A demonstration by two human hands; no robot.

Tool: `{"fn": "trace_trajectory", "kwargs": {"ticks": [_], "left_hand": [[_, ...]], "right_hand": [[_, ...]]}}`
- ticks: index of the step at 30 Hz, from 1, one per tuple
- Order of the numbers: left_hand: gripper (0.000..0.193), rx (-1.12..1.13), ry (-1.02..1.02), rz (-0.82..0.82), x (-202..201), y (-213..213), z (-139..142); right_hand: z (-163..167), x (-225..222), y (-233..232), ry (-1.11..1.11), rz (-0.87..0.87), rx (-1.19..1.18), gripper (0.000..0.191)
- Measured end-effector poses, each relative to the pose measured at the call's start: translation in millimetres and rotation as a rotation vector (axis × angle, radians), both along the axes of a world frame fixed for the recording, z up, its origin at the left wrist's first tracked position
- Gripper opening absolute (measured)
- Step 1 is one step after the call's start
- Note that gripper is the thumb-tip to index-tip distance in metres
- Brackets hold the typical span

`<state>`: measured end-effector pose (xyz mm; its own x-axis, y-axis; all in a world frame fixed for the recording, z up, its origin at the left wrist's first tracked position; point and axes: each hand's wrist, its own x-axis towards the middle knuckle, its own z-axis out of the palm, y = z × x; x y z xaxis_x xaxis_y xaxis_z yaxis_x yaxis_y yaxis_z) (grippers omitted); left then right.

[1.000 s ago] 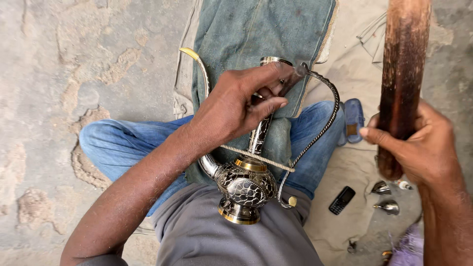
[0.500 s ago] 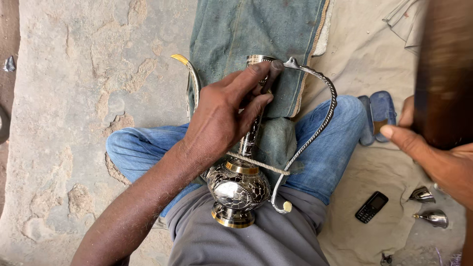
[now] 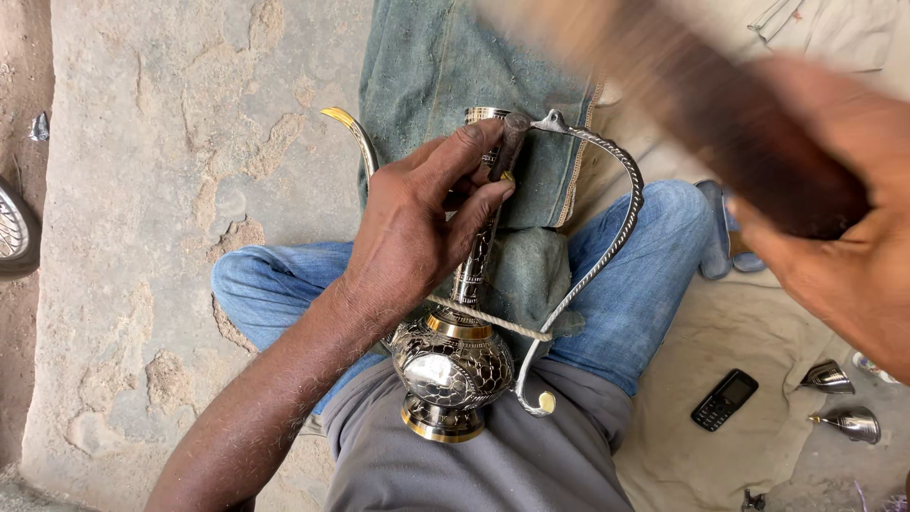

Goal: The person sits cross-legged on the floor and uses a hammer and chisel to shape and decorate a silver-colored metal vessel with a curved handle. They repeatedly reposition the chisel and strike it with the hammer to create patterns on the vessel's surface.

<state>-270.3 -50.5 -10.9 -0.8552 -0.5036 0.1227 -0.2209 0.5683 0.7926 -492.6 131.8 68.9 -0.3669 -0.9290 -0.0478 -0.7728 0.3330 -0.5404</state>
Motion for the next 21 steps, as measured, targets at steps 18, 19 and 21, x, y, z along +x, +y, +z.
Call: {"fn": "trace_trajectory", "kwargs": {"ticks": [18, 19, 21], "left_hand": [[0.047, 0.000, 0.031, -0.056, -1, -10, -1], [0.048, -0.003, 0.031, -0.051, 0, -10, -1], [0.047, -0.008, 0.084, -0.067, 2, -9, -1]], "right_hand": [[-25, -24, 9, -0.015, 0.086, -0.065, 0.048], [-26, -23, 10, -0.015, 0.092, -0.059, 0.048], [-28, -23, 12, -0.041, 0.114, -0.027, 0.047]]}}
